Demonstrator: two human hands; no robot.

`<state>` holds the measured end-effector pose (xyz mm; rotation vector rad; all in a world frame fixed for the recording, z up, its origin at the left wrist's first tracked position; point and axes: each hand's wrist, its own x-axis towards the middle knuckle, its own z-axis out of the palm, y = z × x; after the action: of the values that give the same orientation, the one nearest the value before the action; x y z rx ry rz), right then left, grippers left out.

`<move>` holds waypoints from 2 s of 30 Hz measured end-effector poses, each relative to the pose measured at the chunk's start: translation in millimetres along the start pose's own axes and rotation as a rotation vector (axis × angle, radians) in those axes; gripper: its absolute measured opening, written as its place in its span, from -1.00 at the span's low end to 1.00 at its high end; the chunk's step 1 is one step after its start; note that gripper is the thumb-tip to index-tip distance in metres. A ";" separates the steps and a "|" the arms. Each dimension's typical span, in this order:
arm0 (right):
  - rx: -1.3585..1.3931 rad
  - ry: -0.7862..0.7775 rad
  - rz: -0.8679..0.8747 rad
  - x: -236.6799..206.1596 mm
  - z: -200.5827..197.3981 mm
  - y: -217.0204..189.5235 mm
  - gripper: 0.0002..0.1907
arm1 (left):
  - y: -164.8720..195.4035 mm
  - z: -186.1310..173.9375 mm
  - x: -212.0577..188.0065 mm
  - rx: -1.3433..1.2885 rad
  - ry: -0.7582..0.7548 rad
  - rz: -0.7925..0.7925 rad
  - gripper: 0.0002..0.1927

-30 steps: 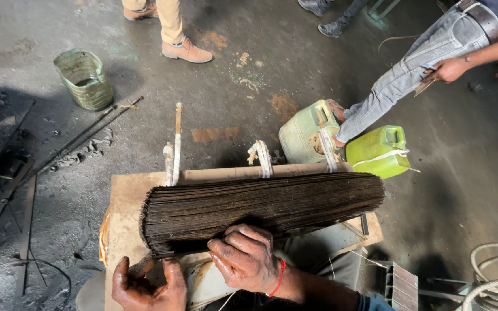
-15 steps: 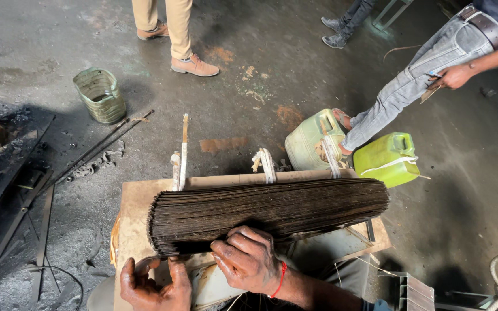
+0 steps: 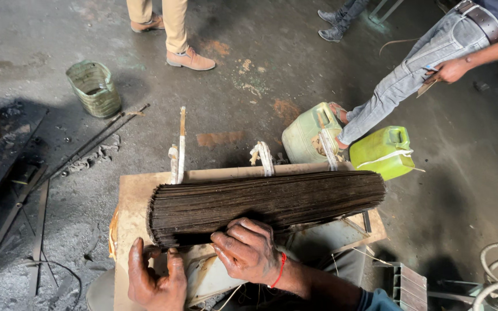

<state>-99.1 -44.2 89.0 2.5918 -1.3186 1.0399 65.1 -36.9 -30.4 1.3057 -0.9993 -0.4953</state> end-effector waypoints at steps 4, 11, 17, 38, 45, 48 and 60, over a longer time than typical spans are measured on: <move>-0.056 0.014 -0.004 4.3 0.7 -1.4 -0.74 | 3.3 -4.5 10.0 0.038 -0.059 0.029 -0.35; -0.070 -0.163 0.044 -5.6 27.0 -6.1 -0.76 | -22.2 -23.7 10.4 -0.006 -0.125 0.106 -0.38; -0.107 -0.202 -0.037 -5.4 36.1 3.3 -0.78 | -29.1 -20.8 12.8 -0.085 -0.110 0.102 -0.33; -0.132 -0.211 -0.135 -1.0 44.8 5.3 -0.87 | -32.7 -20.0 14.4 -0.084 -0.157 0.088 -0.35; -0.173 -0.198 -0.214 1.1 47.3 6.2 -0.88 | -31.6 -24.2 16.0 -0.084 -0.194 0.098 -0.38; -0.160 -0.188 -0.238 1.8 48.0 6.9 -0.86 | -32.9 -23.6 13.8 -0.114 -0.183 0.089 -0.39; -0.120 -0.143 -0.173 2.4 44.0 -3.6 -0.76 | -30.8 -28.5 -0.1 -0.210 -0.125 -0.096 -0.42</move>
<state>-71.6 -58.2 57.3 2.6738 -1.1181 0.7392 95.5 -28.4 -58.1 1.1487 -0.9616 -0.7430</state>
